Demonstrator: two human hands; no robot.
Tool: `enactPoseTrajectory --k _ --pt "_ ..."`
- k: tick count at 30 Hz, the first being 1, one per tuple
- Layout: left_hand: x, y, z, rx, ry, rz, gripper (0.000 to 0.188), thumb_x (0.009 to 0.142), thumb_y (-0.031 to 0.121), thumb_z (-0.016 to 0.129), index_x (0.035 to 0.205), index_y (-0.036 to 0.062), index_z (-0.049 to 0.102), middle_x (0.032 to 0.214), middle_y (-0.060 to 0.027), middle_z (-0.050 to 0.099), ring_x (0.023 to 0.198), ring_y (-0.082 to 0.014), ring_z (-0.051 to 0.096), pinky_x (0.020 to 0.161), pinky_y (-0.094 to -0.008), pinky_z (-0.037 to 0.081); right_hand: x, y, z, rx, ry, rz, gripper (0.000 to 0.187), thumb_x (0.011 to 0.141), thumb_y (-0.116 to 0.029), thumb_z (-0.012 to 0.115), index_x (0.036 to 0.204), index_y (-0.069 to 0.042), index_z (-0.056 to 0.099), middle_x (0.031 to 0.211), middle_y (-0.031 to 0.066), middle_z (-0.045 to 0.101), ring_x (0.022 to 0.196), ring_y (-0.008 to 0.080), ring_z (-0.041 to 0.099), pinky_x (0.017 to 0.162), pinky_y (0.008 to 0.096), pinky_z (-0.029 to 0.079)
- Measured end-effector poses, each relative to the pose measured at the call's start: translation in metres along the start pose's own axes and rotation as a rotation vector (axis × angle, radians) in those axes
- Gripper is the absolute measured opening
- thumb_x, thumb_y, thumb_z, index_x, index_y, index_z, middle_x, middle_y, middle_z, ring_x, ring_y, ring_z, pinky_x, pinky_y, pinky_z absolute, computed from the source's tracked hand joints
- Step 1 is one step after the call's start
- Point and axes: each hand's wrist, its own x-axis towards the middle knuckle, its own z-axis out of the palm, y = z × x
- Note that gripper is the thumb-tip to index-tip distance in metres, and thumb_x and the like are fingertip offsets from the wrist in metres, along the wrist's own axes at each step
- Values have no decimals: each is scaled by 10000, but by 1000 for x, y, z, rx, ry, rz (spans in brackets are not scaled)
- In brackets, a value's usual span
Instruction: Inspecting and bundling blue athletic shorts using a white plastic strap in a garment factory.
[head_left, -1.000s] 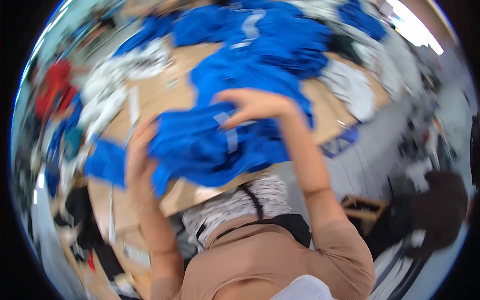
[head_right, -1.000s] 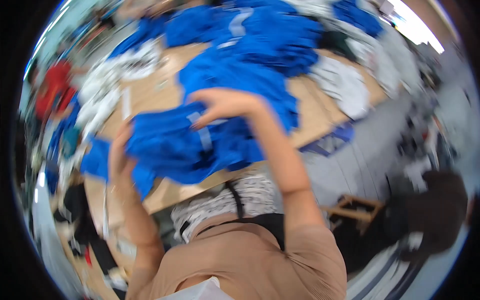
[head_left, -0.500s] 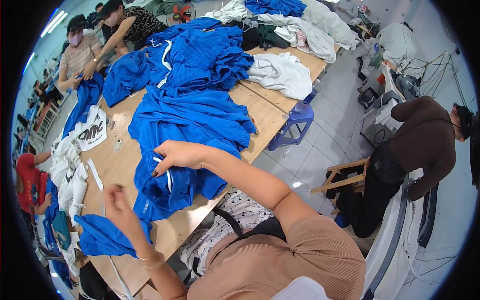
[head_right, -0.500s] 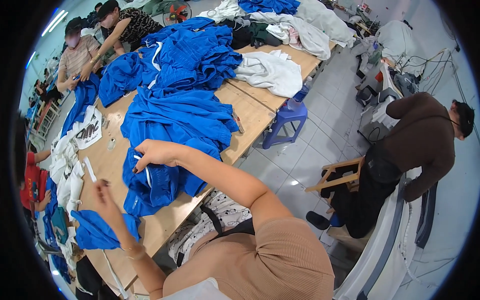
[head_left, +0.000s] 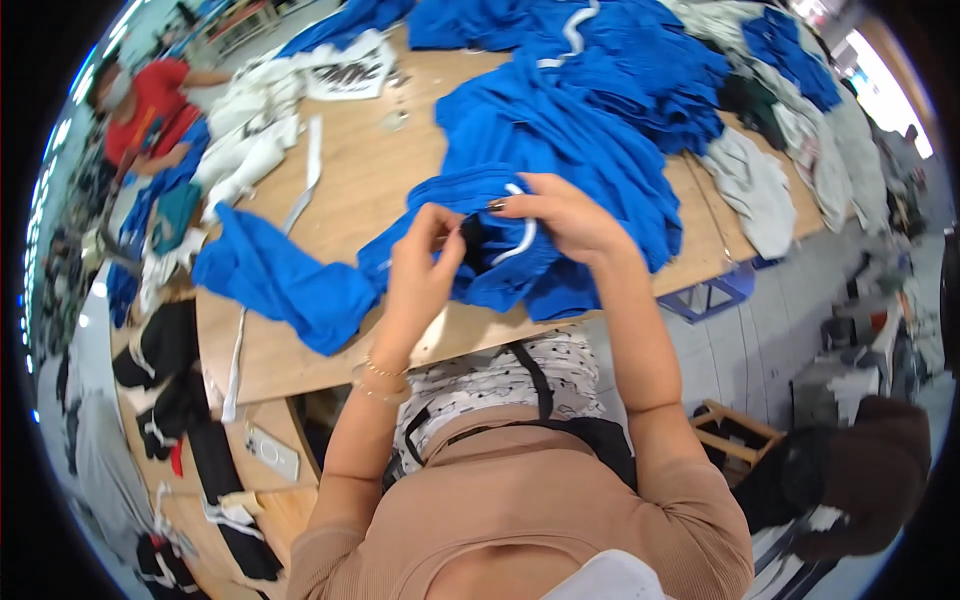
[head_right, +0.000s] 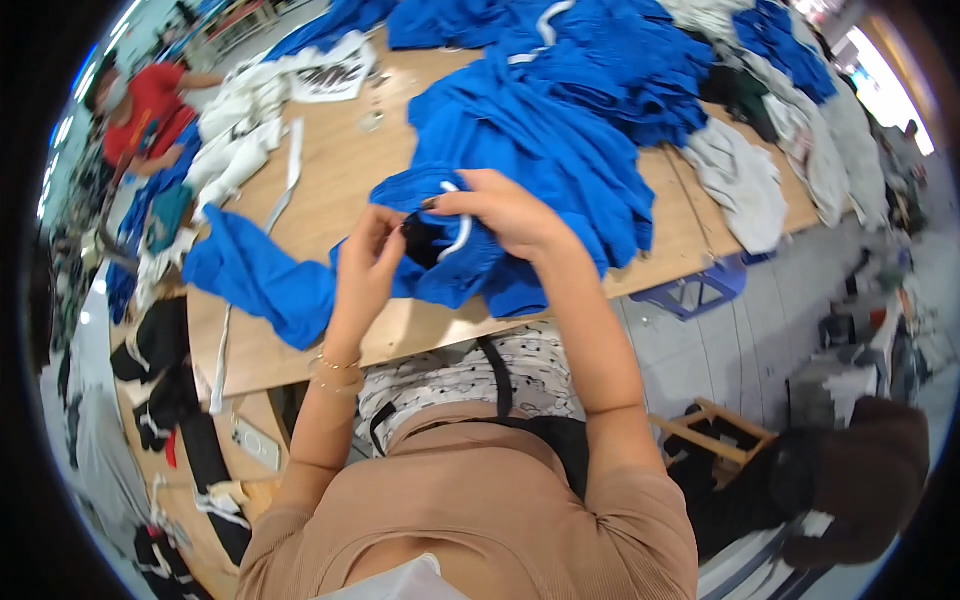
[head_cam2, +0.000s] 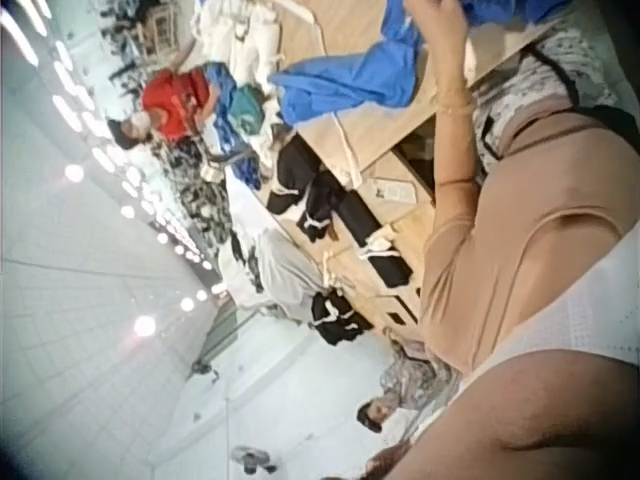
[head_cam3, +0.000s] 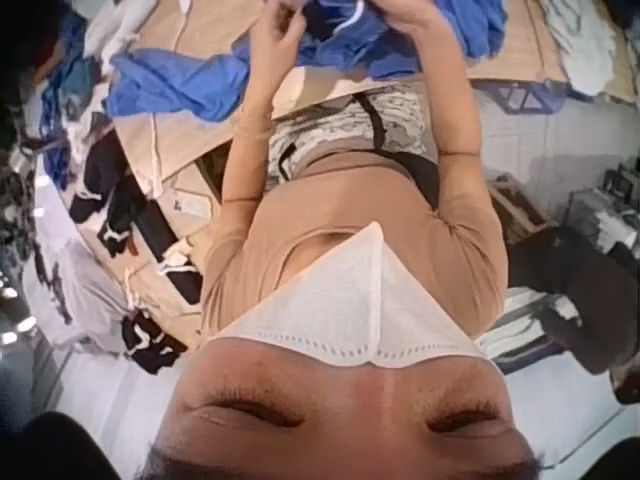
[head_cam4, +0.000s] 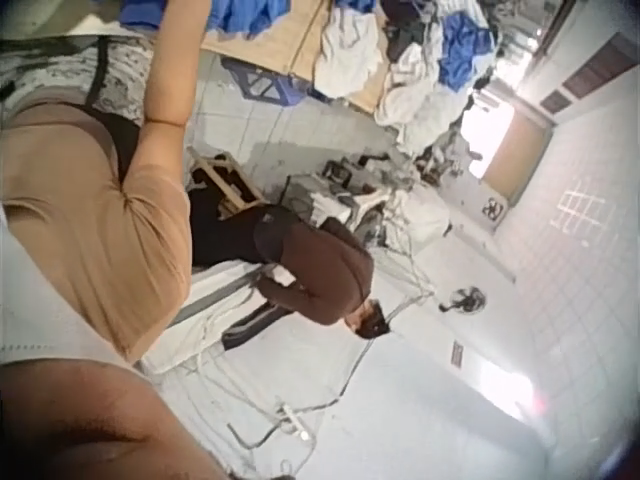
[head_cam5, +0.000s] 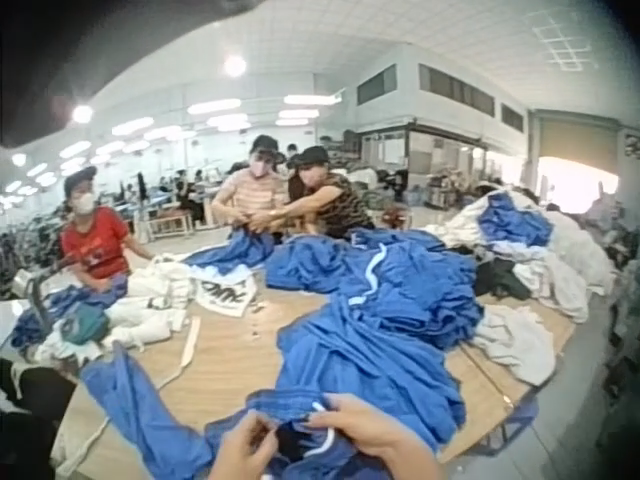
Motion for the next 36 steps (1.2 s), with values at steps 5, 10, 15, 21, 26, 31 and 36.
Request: enactPoseTrajectory --k 5,10,15,21,26,31,36 --pt "-6 -7 -10 17 156 -34 55 906 20 475 948 -6 451 690 -41 445 610 -84 378 533 -250 336 -1 -3 12 -369 -9 -58 286 749 -76 672 1007 34 614 900 37 650 775 82 578 707 226 471" --pt "7 2 -29 -28 55 -28 66 935 52 482 954 -11 483 718 -16 489 643 -73 394 568 -224 345 4 0 5 -399 18 20 216 744 -39 664 943 41 644 833 34 656 714 82 579 652 225 470" --pt "10 3 -39 -146 -28 -120 114 953 106 501 983 4 542 805 36 533 771 -27 453 689 -161 378 4 6 11 101 -47 14 204 800 -14 628 999 28 611 914 72 662 790 115 633 724 230 522" --pt "8 13 -46 -171 -212 -200 203 938 175 554 940 -19 610 817 42 575 762 -21 479 700 -164 405 9 11 13 183 -38 12 223 817 -14 604 1031 42 576 941 90 656 795 132 640 733 254 535" --pt "7 4 -47 -200 -135 -224 194 943 167 542 916 -12 611 781 44 570 721 -6 479 649 -159 402 11 9 16 142 -46 42 210 813 -36 615 1008 37 583 934 96 659 780 133 643 714 253 537" --pt "8 7 -45 -391 -134 -293 217 958 187 518 870 6 601 764 56 562 686 0 472 611 -161 400 12 5 18 130 -66 40 209 810 -43 624 1001 34 588 933 97 660 775 131 642 713 255 537" --pt "8 5 -49 -539 -148 -317 239 957 188 520 943 -22 632 814 42 602 703 -12 491 634 -175 430 13 3 20 125 -89 42 209 810 -50 629 999 31 592 932 95 661 787 129 640 729 258 533"
